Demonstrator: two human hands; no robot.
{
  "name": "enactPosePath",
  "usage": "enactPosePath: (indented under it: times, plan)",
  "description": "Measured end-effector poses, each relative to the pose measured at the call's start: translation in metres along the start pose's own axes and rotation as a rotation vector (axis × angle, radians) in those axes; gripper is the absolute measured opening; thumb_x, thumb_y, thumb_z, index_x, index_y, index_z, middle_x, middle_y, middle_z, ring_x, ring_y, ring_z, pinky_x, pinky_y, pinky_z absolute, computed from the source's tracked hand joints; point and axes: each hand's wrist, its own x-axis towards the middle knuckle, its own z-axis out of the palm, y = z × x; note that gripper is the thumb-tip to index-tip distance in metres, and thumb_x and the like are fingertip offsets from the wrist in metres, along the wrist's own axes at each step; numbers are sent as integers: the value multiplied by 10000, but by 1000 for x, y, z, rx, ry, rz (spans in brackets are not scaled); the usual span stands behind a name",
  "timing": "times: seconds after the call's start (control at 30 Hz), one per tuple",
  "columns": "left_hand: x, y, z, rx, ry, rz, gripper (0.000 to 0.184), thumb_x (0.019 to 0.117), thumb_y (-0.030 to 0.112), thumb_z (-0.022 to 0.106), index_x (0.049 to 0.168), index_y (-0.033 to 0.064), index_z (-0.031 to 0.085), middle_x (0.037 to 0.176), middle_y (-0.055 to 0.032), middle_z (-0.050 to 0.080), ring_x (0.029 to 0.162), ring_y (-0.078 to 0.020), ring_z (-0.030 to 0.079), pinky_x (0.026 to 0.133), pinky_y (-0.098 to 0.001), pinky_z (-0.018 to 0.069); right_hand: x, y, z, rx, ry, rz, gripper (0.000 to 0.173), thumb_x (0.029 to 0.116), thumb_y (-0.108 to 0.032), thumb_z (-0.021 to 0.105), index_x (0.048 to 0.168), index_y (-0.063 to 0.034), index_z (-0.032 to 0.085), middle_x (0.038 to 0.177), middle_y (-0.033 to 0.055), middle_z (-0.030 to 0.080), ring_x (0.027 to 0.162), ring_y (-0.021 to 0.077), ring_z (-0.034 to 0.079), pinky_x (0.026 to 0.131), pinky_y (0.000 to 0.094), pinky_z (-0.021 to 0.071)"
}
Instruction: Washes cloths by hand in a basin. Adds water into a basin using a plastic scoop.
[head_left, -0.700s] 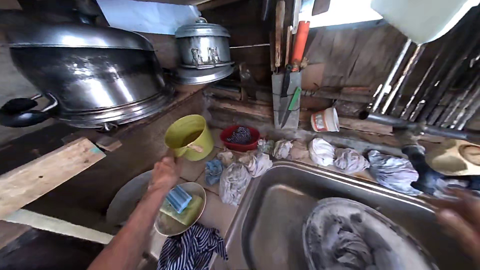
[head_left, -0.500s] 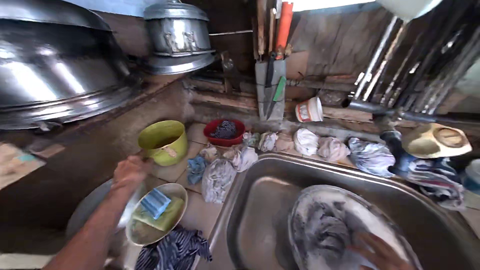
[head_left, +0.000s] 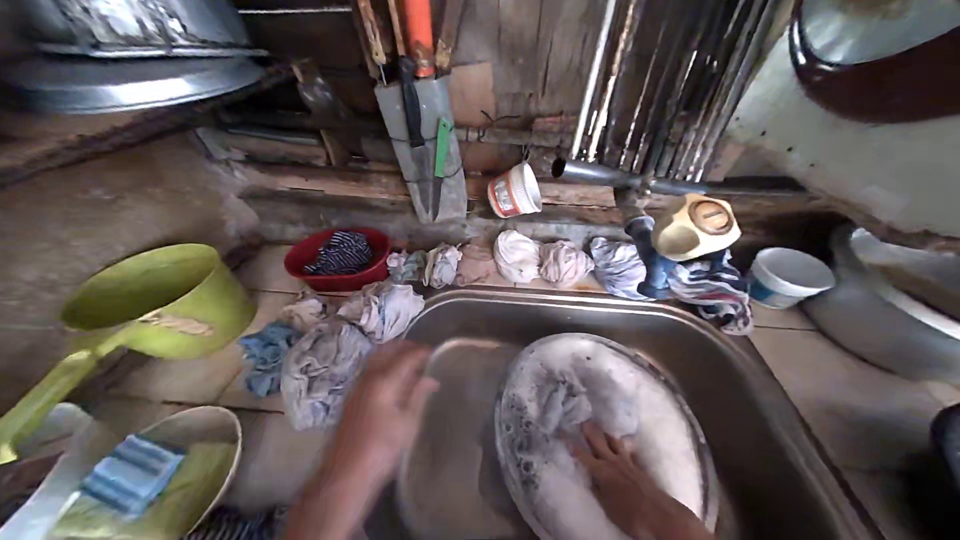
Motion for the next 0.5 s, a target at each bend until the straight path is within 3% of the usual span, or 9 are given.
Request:
enactPosePath:
  times: [0.03, 0.07, 0.1, 0.17, 0.27, 0.3, 0.37, 0.43, 0.5]
  plan:
    - [-5, 29, 37, -54, -162, 36, 343, 1005, 263, 646, 1339, 196, 692, 1474, -96, 572, 1381, -270, 526, 1136, -470, 450, -3, -1, -2, 31, -43, 37, 663, 1008, -129, 539, 1621, -236, 312, 1696, 187, 157, 1462, 503, 330, 1075, 686, 406]
    - [-9, 52, 72, -107, -291, 73, 358, 1006, 241, 638, 1362, 220, 680, 1533, -92, 518, 1425, -264, 481, 1163, -435, 423, -9, -3, -3, 71, -71, 71, 634, 1015, -119, 516, 1614, -132, 310, 1672, 201, 233, 1412, 474, 430, 1074, 646, 432]
    - [-12, 68, 105, -146, -395, 98, 390, 1010, 217, 625, 1398, 245, 653, 1599, -86, 438, 1484, -265, 401, 1201, -418, 375, -17, -4, -4, 104, -90, 99, 614, 1032, -143, 481, 1606, -55, 281, 1595, 244, 376, 1369, 454, 494, 1098, 617, 418]
    - [-13, 83, 158, -151, -495, 105, 470, 1012, 190, 605, 1473, 274, 579, 1687, -85, 282, 1563, -301, 239, 1254, -448, 273, -35, -4, -5, 141, -96, 106, 500, 1062, -173, 453, 1507, 53, 427, 1472, 290, 513, 1382, 443, 482, 1181, 582, 321]
    - [-8, 89, 198, -27, -616, -12, 581, 1019, 238, 588, 1572, 314, 428, 1729, -91, 131, 1567, -381, 185, 1222, -564, 278, -37, 6, -9, 98, -172, 86, 416, 1065, -169, 468, 1380, 90, 556, 1364, 317, 588, 1323, 470, 530, 1136, 606, 363]
    - [-6, 90, 201, 4, -668, -59, 601, 1029, 239, 572, 1596, 308, 381, 1727, -100, 131, 1557, -380, 222, 1212, -573, 300, -34, 6, -15, 96, -241, 109, 406, 1067, -172, 474, 1360, 94, 565, 1358, 324, 585, 1319, 479, 526, 1123, 618, 365]
    - [-3, 89, 199, 62, -757, -95, 611, 1040, 228, 554, 1613, 261, 346, 1689, -136, 250, 1504, -380, 347, 1170, -572, 377, -29, 12, -15, 171, -211, 95, 405, 1057, -157, 501, 1378, 83, 557, 1387, 317, 568, 1338, 467, 512, 1140, 609, 351]
    - [-2, 85, 195, 82, -793, -64, 510, 1046, 227, 554, 1544, 164, 464, 1584, -161, 431, 1433, -364, 453, 1148, -547, 409, -22, 18, -12, 287, -73, 28, 429, 1018, -108, 567, 1433, 0, 554, 1435, 261, 556, 1352, 407, 523, 1159, 552, 373]
    - [2, 83, 187, 89, -846, -42, 419, 1045, 183, 544, 1456, 102, 562, 1515, -178, 510, 1401, -353, 492, 1149, -526, 412, -14, 24, -10, 375, 40, -68, 452, 923, -80, 678, 1371, -49, 633, 1407, 249, 561, 1283, 375, 568, 1099, 509, 454]
